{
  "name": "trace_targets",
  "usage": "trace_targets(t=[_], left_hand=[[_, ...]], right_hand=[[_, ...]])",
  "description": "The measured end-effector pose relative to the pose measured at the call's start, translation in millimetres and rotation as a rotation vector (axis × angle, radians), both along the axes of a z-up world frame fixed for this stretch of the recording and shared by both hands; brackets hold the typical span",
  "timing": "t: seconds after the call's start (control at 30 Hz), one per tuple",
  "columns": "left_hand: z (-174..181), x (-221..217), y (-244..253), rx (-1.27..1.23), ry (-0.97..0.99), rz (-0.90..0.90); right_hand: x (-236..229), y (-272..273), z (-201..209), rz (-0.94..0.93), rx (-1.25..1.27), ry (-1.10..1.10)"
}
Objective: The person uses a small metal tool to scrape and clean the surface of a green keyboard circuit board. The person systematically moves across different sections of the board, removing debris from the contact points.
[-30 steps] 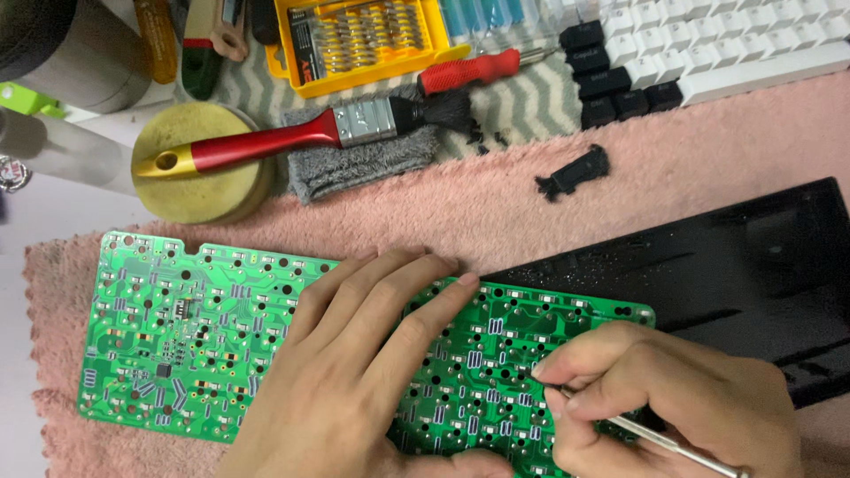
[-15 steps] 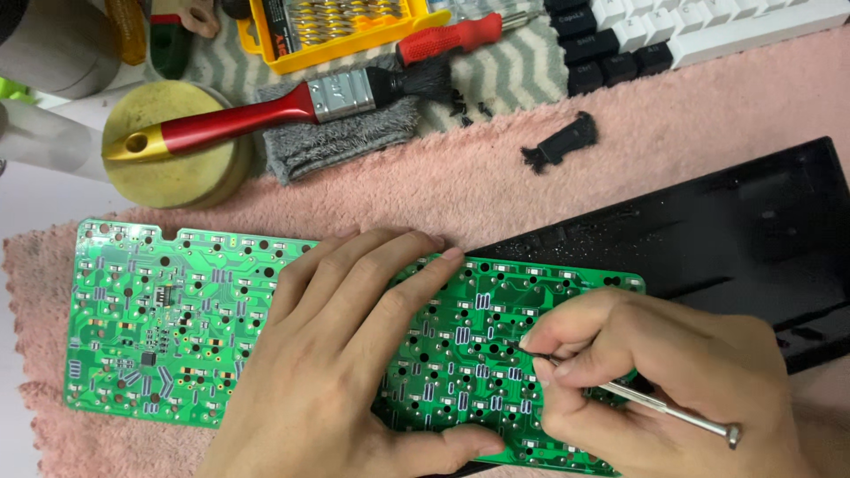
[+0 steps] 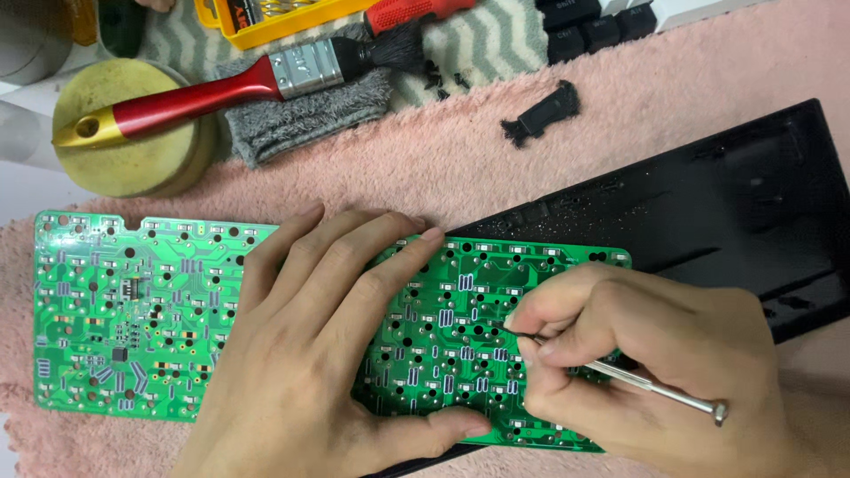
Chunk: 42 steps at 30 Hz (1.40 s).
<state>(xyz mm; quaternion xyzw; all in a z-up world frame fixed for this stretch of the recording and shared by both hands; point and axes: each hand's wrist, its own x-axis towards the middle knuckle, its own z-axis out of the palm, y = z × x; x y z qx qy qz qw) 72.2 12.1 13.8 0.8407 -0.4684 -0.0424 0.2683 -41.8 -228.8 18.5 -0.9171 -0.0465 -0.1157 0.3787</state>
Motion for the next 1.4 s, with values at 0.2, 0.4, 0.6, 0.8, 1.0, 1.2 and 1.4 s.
trace_targets(t=[0.2, 0.4, 0.6, 0.8, 1.0, 1.2, 1.4], left_hand=[[3.3, 0.2, -0.9, 0.003, 0.015, -0.002], [3.4, -0.3, -0.3, -0.007, 0.02, -0.005], [4.7, 0.0, -0.2, -0.025, 0.015, -0.012], [1.6, -0.3, -0.3, -0.039, -0.004, -0.016], [1.3, 0.6, -0.3, -0.066, 0.002, -0.026], [2.9, 0.7, -0.7, -0.074, 0.008, -0.03], [2.5, 1.7, -0.6, -0.082, 0.01, -0.044]], right_hand=[[1.3, -4.8, -2.2, 0.067, 0.016, -0.022], [1.0, 2.9, -2.9, -0.004, -0.004, -0.033], [0.2, -0.2, -7.9, 0.016, -0.038, -0.058], [-0.5, 2.1, -8.3, -0.011, -0.068, -0.086], [-0.5, -4.1, -10.5, 0.043, -0.038, -0.105], [-2.5, 2.3, -10.5, -0.044, -0.066, -0.081], [-4.9, -7.5, -17.2, 0.013, -0.02, -0.058]])
